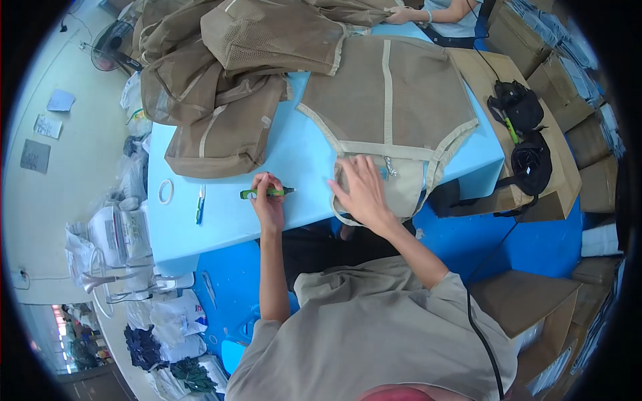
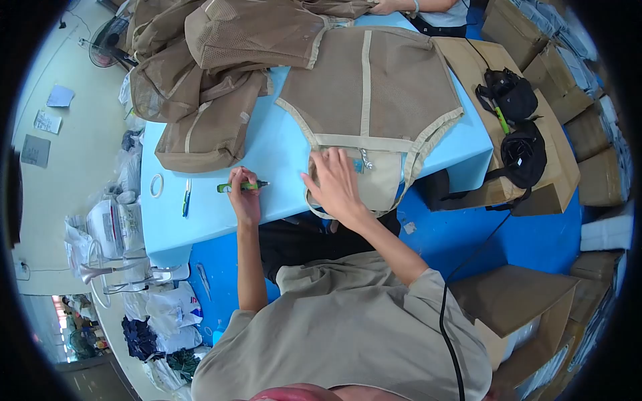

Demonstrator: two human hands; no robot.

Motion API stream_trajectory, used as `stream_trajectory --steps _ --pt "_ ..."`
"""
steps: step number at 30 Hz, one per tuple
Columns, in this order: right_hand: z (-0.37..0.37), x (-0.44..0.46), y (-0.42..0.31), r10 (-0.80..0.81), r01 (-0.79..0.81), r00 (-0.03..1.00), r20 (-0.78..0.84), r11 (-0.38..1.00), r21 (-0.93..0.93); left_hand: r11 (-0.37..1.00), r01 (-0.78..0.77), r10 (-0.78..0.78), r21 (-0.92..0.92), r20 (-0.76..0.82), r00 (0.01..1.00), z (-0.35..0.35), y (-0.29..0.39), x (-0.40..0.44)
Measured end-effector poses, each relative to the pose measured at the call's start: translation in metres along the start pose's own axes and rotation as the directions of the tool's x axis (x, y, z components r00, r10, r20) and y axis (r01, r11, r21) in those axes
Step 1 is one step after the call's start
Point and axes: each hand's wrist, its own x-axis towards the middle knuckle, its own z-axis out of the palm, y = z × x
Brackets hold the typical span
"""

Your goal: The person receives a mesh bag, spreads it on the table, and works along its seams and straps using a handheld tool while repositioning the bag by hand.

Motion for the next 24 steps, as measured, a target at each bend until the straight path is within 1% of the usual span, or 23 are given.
stream_trajectory --steps 2,4,5,6,8,10,12,14,16,18,19,20,21,22,23,24 --pt "0.008 0.005 -0.003 0.0 0.0 1.0 -0.019 1.0 -0.011 1.0 -0.009 0.009 -0.017 -0.026 1.0 0.0 -0.001 0.002" --pt "0.012 0.009 -0.004 -0.003 0.002 0.999 -0.035 1.0 -0.02 0.999 -0.01 0.01 -0.046 0.002 1.0 -0.005 -0.002 0.003" --pt "0.013 0.011 -0.005 0.038 -0.037 0.999 -0.029 0.999 0.009 0.999 -0.014 0.014 -0.048 -0.002 1.0 -0.007 -0.002 0.003" --pt "0.014 0.011 -0.006 0.079 -0.078 0.997 -0.02 0.996 0.038 0.997 -0.012 0.013 -0.075 0.017 1.0 -0.009 -0.003 0.002" --pt "0.014 0.013 -0.004 0.069 -0.068 0.998 -0.009 0.996 0.054 0.994 -0.013 0.017 -0.109 0.032 0.999 -0.006 -0.001 0.004" --pt "0.013 0.009 -0.004 0.07 -0.07 0.998 0.008 0.995 0.066 0.982 0.01 -0.006 -0.188 0.022 1.0 -0.006 0.0 0.002" --pt "0.007 0.011 -0.007 -0.002 0.004 0.998 -0.066 0.999 0.035 0.973 0.02 -0.013 -0.229 0.029 1.0 -0.01 -0.002 0.002" --pt "0.001 0.009 -0.007 -0.031 0.033 0.997 -0.075 0.999 0.032 0.962 0.028 -0.018 -0.271 0.037 0.999 -0.012 -0.002 0.005" --pt "0.0 0.0 -0.004 -0.051 0.054 0.995 -0.08 0.998 0.028 0.964 0.052 -0.035 -0.26 0.068 0.997 -0.015 -0.002 0.004" --pt "0.004 -0.01 0.002 -0.031 0.013 0.995 0.09 0.982 0.19 0.964 0.048 -0.026 -0.261 0.084 0.996 -0.014 -0.002 0.005" --pt "0.004 -0.014 0.001 -0.024 0.006 0.995 0.094 0.983 0.186 0.966 0.04 -0.016 -0.256 0.097 0.995 -0.013 -0.002 0.003" --pt "0.004 -0.018 0.0 -0.108 0.097 0.993 0.044 0.973 0.21 0.965 0.048 -0.024 -0.258 0.095 0.995 -0.012 -0.001 0.002" --pt "0.004 -0.022 -0.001 -0.191 0.188 0.981 -0.007 0.955 0.231 0.98 0.041 -0.024 -0.194 0.088 0.996 -0.01 -0.001 0.002" --pt "0.001 -0.025 0.0 -0.182 0.162 0.982 0.057 0.954 0.253 0.991 0.031 -0.02 -0.13 0.084 0.996 -0.008 -0.001 0.002" --pt "0.001 -0.029 -0.003 -0.177 0.157 0.982 0.06 0.955 0.251 0.991 0.037 -0.026 -0.132 0.083 0.996 -0.006 0.0 0.0" --pt "0.002 -0.033 -0.009 -0.14 0.141 0.99 -0.02 0.957 0.253 0.995 0.029 -0.022 -0.091 0.079 0.997 -0.004 0.0 -0.001"
